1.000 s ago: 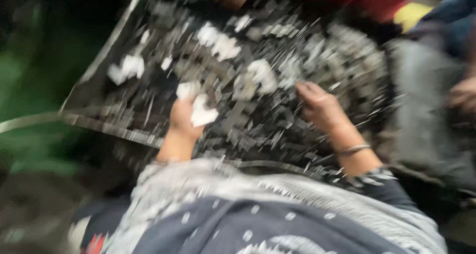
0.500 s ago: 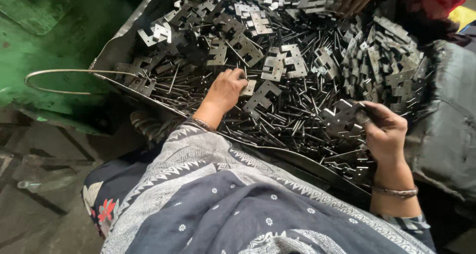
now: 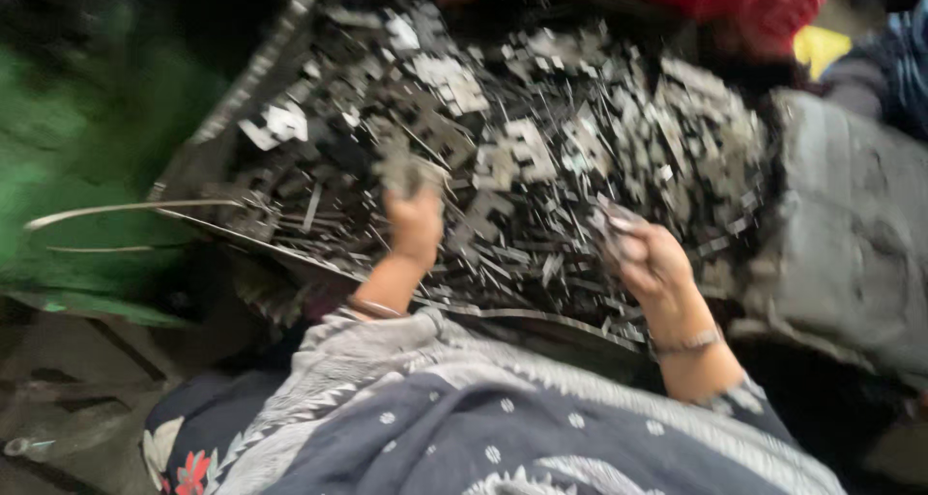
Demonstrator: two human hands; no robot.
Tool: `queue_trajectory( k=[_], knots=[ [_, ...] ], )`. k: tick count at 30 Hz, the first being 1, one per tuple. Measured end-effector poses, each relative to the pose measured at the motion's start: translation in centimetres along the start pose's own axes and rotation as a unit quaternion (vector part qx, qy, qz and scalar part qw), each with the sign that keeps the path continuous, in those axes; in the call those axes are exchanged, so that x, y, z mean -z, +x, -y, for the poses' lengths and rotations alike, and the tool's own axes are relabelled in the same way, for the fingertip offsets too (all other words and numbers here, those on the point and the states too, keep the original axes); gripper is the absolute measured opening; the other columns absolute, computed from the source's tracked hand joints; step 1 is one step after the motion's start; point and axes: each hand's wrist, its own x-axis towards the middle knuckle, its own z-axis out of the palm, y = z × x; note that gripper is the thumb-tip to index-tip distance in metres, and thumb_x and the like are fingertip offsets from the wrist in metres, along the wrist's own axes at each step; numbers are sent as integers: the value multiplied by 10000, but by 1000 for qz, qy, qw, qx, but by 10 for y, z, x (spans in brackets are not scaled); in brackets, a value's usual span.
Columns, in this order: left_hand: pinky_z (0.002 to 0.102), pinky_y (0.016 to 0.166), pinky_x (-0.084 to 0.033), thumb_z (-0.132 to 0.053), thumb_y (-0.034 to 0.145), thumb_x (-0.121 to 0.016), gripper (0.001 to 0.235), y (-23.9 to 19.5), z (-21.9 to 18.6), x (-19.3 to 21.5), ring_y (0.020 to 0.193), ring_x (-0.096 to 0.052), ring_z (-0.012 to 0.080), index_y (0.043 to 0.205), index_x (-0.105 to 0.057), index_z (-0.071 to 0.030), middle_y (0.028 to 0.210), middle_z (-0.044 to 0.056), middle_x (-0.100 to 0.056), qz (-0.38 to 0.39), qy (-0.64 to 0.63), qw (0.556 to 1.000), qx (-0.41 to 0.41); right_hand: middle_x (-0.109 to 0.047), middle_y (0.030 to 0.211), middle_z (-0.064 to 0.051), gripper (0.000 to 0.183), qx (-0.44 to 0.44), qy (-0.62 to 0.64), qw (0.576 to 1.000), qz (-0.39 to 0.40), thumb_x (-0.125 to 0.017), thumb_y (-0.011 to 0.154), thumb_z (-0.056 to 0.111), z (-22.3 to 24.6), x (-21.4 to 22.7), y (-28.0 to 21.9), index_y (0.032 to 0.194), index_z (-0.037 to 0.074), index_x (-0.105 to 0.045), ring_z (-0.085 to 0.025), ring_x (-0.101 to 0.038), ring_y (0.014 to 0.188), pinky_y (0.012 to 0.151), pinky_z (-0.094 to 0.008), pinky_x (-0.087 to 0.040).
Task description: The person sorts through a bin of metal plates and rods by hand, picking up individual pieces and moving them to different parts of the bin or a nearby stack.
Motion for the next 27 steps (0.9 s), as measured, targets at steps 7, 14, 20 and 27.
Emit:
queue_trajectory(
  k=[7, 14, 20, 27],
  knots=[
    [311, 794, -553, -119, 1003, -535, 182, -73, -9, -18, 965, -688, 195, 1164, -608, -77, 1080, 79, -719, 96, -241, 925, 278, -695, 1214, -157, 781, 120, -369, 921, -35, -559, 869, -156, 7, -153, -52, 1574, 41, -288, -219, -714, 974, 819, -335, -584],
    [436, 966, -536, -470, 1094, -520, 509, -116, 10, -45, 1116, -635, 307, 1305, -572, -9, 1219, 167, -645, 133, -288, 883, 346, -571, 1475, -246, 877, 368, -701, 588, 163, -606, 755, -118, -54, -172, -81, 1578, 10, -331, -354, -586, 1347, 1095, -381, -513],
    [437, 1080, -467, -352, 945, -715, 572, -81, -2, -45, 1266, -555, 317, 1371, -534, -19, 1398, 193, -550, 275, 362, 888, -70, -707, 1155, -167, 573, 35, -30, 998, -44, -617, 860, 8, 27, -97, -73, 1423, -80, -556, -212, -710, 903, 771, -303, -604],
    [500, 1054, -435, -172, 785, -744, 605, -47, 21, -30, 1235, -518, 404, 1311, -534, 40, 1367, 223, -527, 171, 635, 744, -119, -712, 1113, -154, 335, 466, -537, 658, -248, -642, 897, 18, 137, 91, -101, 1231, -12, -663, -260, -697, 950, 843, -327, -593]
  ],
)
